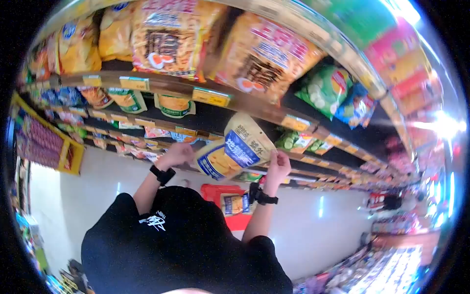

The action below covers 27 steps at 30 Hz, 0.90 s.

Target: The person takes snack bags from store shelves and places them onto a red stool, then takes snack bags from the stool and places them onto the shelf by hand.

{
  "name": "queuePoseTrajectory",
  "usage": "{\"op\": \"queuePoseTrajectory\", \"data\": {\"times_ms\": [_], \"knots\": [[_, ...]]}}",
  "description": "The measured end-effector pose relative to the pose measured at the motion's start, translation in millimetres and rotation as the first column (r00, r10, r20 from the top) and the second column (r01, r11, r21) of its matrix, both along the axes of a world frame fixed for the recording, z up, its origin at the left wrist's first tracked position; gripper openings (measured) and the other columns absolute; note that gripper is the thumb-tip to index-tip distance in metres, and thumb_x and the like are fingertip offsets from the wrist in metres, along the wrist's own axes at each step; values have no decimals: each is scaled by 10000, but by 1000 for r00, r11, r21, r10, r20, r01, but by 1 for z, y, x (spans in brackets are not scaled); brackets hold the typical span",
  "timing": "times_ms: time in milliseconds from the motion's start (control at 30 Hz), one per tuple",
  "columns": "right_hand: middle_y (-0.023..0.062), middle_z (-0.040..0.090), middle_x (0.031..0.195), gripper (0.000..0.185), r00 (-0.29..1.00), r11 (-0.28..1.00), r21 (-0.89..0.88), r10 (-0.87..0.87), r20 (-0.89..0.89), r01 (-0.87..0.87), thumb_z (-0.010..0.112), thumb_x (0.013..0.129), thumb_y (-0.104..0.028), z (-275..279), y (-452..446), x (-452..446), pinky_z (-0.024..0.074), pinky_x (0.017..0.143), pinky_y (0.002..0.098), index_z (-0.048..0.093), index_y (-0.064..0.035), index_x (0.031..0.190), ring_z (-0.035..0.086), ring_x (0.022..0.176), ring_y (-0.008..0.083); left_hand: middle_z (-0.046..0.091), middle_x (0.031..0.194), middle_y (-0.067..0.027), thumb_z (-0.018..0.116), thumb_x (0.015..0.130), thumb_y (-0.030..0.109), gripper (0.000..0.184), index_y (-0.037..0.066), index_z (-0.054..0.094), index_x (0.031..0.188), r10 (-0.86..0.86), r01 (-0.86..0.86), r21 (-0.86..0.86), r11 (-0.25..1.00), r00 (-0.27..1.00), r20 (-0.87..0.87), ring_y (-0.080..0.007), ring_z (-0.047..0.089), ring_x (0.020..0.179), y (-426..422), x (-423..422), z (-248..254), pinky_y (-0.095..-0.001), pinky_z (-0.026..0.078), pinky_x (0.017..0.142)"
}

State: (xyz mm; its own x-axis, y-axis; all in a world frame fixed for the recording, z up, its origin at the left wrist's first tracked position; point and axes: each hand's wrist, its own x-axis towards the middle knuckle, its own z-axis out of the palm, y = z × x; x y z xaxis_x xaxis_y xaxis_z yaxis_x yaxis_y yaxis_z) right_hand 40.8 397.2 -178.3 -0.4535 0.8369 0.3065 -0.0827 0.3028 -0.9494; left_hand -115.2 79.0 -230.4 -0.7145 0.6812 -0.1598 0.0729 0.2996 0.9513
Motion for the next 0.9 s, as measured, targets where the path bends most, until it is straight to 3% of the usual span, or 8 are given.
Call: {"op": "queuePoseTrajectory", "data": {"times_ms": [100, 167, 233, 333, 400, 467, 533, 900], "knots": [[-20, 588, 719, 99, 995, 993, -74, 94, -21, -95, 660, 873, -105, 29, -24, -48, 353, 466, 180, 622, -19, 903, 479, 556, 29, 670, 751, -124, 679, 723, 156, 115, 46, 673, 754, 185, -178, 52, 983, 944, -274, -264, 670, 732, -9, -25, -8, -329, 527, 693], [-32, 591, 783, 113, 986, 980, -114, 163, -22, -164, 639, 890, -142, 30, -23, -78, 330, 465, 175, 605, -47, 940, 494, 623, 26, 669, 773, -129, 665, 711, 178, 128, 62, 678, 765, 271, -274, 32, 961, 915, -298, -295, 658, 734, -9, -36, -5, -364, 522, 686], [-24, 600, 890, 176, 970, 950, -203, 220, -100, -237, 628, 893, -129, 53, -38, -105, 352, 481, 178, 567, -63, 1044, 520, 686, 36, 665, 755, -123, 661, 702, 178, 133, 64, 680, 768, 325, -334, 45, 941, 864, -384, -294, 655, 727, -9, -47, -5, -380, 518, 677], [39, 587, 1114, 301, 937, 915, -247, 266, -226, -319, 571, 934, -216, 44, -17, -140, 480, 667, 246, 493, -87, 1195, 577, 907, 123, 664, 733, -113, 638, 678, 165, 117, 100, 696, 756, 363, -383, 42, 923, 828, -427, -312, 646, 735, -2, -52, 11, -402, 516, 674], [77, 538, 1229, 363, 949, 899, 329, 315, -23, -290, 521, 954, -289, 0, 29, -159, 459, 853, 333, 451, -97, 1254, 534, 1067, 194, 670, 758, -114, 617, 687, 157, 108, 113, 702, 736, 379, -410, 25, 912, 815, -438, -323, 647, 742, 8, -61, 9, -415, 522, 686], [99, 497, 1306, 418, 886, 848, 332, 458, -71, -412, 481, 963, -353, -32, 79, -177, 420, 976, 393, 426, -103, 1293, 491, 1173, 245, 668, 753, -117, 610, 697, 158, 110, 106, 701, 732, 373, -404, 24, 915, 819, -436, -329, 646, 738, 18, -68, 4, -421, 524, 693], [105, 465, 1345, 466, 674, 696, -158, 573, -467, -701, 452, 962, -408, -43, 127, -194, 364, 1037, 426, 418, -104, 1313, 448, 1223, 275, 659, 742, -134, 599, 719, 161, 119, 95, 697, 728, 348, -385, -1, 923, 835, -426, -344, 642, 733, 27, -73, 10, -431, 528, 699], [125, 445, 1357, 488, 863, 861, 116, 503, -48, -495, 440, 964, -412, 2, 85, -204, 348, 1041, 411, 399, -91, 1330, 430, 1235, 266, 639, 714, -177, 589, 755, 140, 135, 56, 685, 710, 492, -513, 104, 852, 716, -495, -368, 630, 696, 63, -82, 0, -442, 527, 653]]}}
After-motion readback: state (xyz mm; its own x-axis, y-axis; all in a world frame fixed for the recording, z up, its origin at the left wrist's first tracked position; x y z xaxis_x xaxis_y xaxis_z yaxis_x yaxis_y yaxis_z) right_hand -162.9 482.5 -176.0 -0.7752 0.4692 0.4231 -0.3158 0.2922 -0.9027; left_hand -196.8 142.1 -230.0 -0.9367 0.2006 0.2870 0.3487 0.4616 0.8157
